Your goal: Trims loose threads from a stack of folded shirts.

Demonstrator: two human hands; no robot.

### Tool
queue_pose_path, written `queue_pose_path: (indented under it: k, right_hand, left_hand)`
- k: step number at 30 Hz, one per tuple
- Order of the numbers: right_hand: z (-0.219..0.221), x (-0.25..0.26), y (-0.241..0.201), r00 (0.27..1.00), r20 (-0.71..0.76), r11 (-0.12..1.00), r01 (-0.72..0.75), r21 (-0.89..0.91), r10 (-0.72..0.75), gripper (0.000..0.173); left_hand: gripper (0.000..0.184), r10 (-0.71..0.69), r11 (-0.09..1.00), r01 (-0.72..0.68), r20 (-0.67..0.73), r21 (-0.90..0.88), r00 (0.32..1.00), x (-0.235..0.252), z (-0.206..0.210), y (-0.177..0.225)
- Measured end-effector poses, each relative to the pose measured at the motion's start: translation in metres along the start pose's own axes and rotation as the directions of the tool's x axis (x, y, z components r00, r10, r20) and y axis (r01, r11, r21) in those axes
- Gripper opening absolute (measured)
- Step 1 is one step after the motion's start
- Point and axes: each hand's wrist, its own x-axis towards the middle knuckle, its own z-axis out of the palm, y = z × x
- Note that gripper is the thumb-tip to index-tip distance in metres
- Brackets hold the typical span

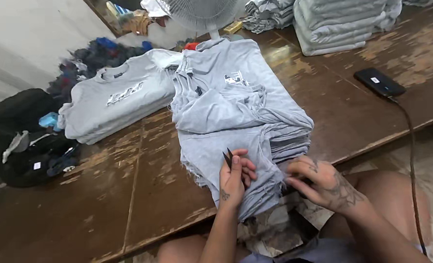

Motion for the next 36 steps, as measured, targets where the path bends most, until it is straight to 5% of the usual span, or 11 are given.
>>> queue_pose_path:
  k: [4,11,15,20,25,31,36]
  right_hand:
    - [0.017,0.020,-0.011,0.999,-0.031,0.999,-0.030,-0.026,0.029,0.036]
    - [0.041,0.020,-0.004,0.995,-0.051,0.994,-0.085,-0.074,0.081,0.048]
    - [0.040,0.023,-0.003,0.996,-0.031,0.994,-0.088,-0.063,0.086,0.016]
    - [0.014,0.011,0.004,0.999,-0.011,0.998,-0.039,0.054,0.039,0.021]
    - [-0.009,0.010,0.000,0.997,0.018,0.992,-0.076,0.098,0.074,0.030]
    - [0.041,0.018,0.018,0.998,-0.047,0.993,0.048,0.105,-0.043,0.013]
    - [-0.015,0.006,0.016,0.985,0.139,0.977,-0.129,0.170,0.106,0.023]
  left_hand:
    - [0.051,0.097,0.995,-0.096,0.074,-0.019,0.993,0.001,-0.004,-0.006]
    - [0.034,0.189,0.981,-0.184,0.107,-0.057,0.976,-0.003,-0.003,-0.012]
    - [0.033,0.192,0.981,-0.188,0.113,-0.044,0.975,-0.003,-0.002,-0.013]
    - [0.045,0.210,0.941,-0.257,0.214,0.221,0.954,-0.009,-0.003,-0.002]
    - [0.039,0.135,0.981,-0.159,0.189,0.115,0.973,-0.006,-0.006,-0.001]
    - [0.036,0.112,0.986,-0.126,0.128,0.109,0.985,-0.008,-0.002,-0.002]
    - [0.039,0.097,0.989,-0.113,0.156,0.097,0.983,-0.010,-0.010,-0.001]
